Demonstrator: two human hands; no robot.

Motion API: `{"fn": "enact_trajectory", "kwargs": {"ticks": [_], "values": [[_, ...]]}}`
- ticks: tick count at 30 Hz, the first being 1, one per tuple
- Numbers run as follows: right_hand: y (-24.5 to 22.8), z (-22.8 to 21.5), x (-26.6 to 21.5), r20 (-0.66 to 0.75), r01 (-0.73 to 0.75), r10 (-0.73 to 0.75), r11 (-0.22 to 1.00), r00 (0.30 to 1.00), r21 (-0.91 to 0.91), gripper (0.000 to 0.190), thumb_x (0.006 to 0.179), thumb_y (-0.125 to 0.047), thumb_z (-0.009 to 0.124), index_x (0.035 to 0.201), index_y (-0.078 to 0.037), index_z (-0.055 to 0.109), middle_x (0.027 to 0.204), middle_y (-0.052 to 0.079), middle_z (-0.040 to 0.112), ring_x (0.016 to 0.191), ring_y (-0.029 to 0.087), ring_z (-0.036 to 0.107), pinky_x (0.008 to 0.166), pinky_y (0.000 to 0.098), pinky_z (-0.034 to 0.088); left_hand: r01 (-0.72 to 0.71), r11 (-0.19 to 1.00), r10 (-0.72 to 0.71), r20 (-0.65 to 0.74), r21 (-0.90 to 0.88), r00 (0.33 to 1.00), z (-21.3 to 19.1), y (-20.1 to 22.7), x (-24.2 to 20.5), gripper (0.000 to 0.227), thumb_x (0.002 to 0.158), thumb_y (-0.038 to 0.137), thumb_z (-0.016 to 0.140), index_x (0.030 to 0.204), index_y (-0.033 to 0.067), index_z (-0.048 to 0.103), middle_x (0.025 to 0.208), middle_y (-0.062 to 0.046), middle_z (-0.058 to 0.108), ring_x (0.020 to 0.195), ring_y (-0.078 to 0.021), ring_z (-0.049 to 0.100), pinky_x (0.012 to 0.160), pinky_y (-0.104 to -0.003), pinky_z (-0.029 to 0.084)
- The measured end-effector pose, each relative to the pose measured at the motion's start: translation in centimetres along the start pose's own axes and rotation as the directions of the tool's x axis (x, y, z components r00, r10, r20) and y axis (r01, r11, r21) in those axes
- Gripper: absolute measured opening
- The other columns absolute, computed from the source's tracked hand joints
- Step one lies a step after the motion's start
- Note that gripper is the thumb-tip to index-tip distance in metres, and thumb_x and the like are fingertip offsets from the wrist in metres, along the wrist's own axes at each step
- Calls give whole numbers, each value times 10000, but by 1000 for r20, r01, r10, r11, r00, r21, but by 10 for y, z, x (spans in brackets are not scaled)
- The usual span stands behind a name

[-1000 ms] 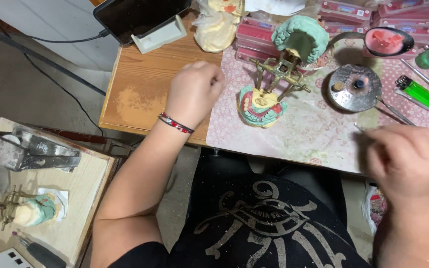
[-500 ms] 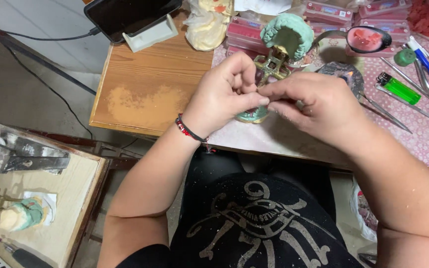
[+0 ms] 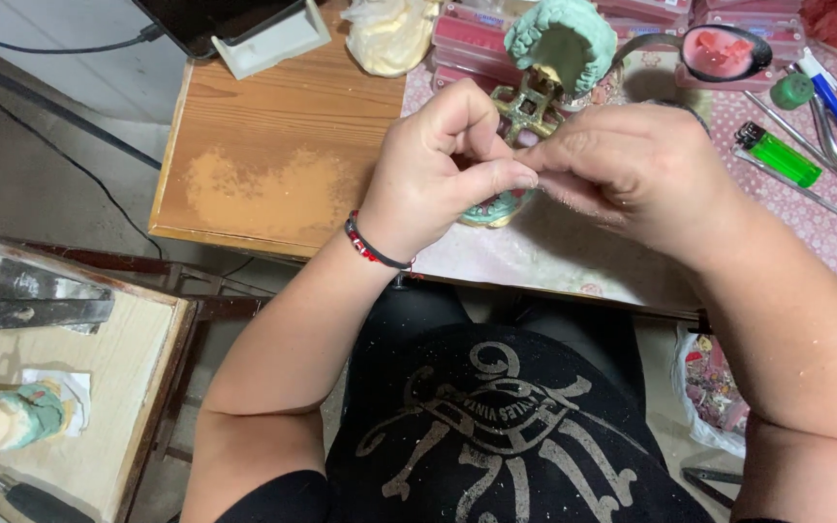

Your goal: Waxing a dental model to create a denture base using a carving tool

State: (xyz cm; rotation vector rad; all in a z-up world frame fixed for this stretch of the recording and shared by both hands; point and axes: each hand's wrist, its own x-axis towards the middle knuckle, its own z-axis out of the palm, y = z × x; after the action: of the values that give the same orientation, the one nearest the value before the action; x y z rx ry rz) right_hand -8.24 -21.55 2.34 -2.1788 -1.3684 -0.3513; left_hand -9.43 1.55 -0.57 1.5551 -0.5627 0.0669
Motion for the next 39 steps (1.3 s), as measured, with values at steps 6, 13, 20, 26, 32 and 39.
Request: {"fn": "enact_trajectory", "kwargs": {"ticks": [6,13,20,26,32,39], "values": [[-4,-2,3,63,-54,54,999,997,-7,47,1043,-26,747,1067,-34,708,803,82,653,675,247,607,635,361,457,-17,993,21,-30,115,999,0,-2,-4,338,874,209,861,903,178,526,852,70,633,746,-60,557,677,-225,482],[10,17,-12,314,-413,412,908,855,-69,136,983,-221,709,1113,-209,670,579,53,583,465,230,556,516,356,416,-78,894,83,7,442,997,-30,-18,-16,426,831,340,869,1082,143,586,1141,-18,656,1057,-222,556,836,-332,489],[11,22,-5,375,-414,445,895,813,-163,151,1000,-279,689,1148,-260,663,547,71,579,456,287,566,515,407,457,-62,896,18,104,440,994,-34,-31,-25,602,825,406,847,1284,126,576,1264,-40,637,1218,-238,574,1027,-353,452],[10,21,4,432,-467,493,867,755,-173,122,992,-267,676,1111,-271,651,606,63,623,492,291,580,571,402,467,-62,917,10,134,394,991,-35,-30,-25,667,857,396,845,1356,111,508,1292,-65,677,1221,-237,623,1056,-367,464],[9,17,14,494,-520,532,836,688,-177,151,959,-261,717,1097,-282,658,619,16,662,503,225,573,599,359,476,-38,929,-14,137,368,990,-35,-27,-24,693,873,411,826,1396,122,474,1299,-87,686,1218,-222,652,1042,-361,484],[12,19,23,524,-545,574,807,629,-229,163,919,-245,728,1070,-296,691,677,1,701,571,231,614,666,368,489,-10,929,-47,146,369,988,-35,-26,-24,690,886,423,804,1409,130,461,1336,-98,690,1256,-214,658,1015,-377,528]]}}
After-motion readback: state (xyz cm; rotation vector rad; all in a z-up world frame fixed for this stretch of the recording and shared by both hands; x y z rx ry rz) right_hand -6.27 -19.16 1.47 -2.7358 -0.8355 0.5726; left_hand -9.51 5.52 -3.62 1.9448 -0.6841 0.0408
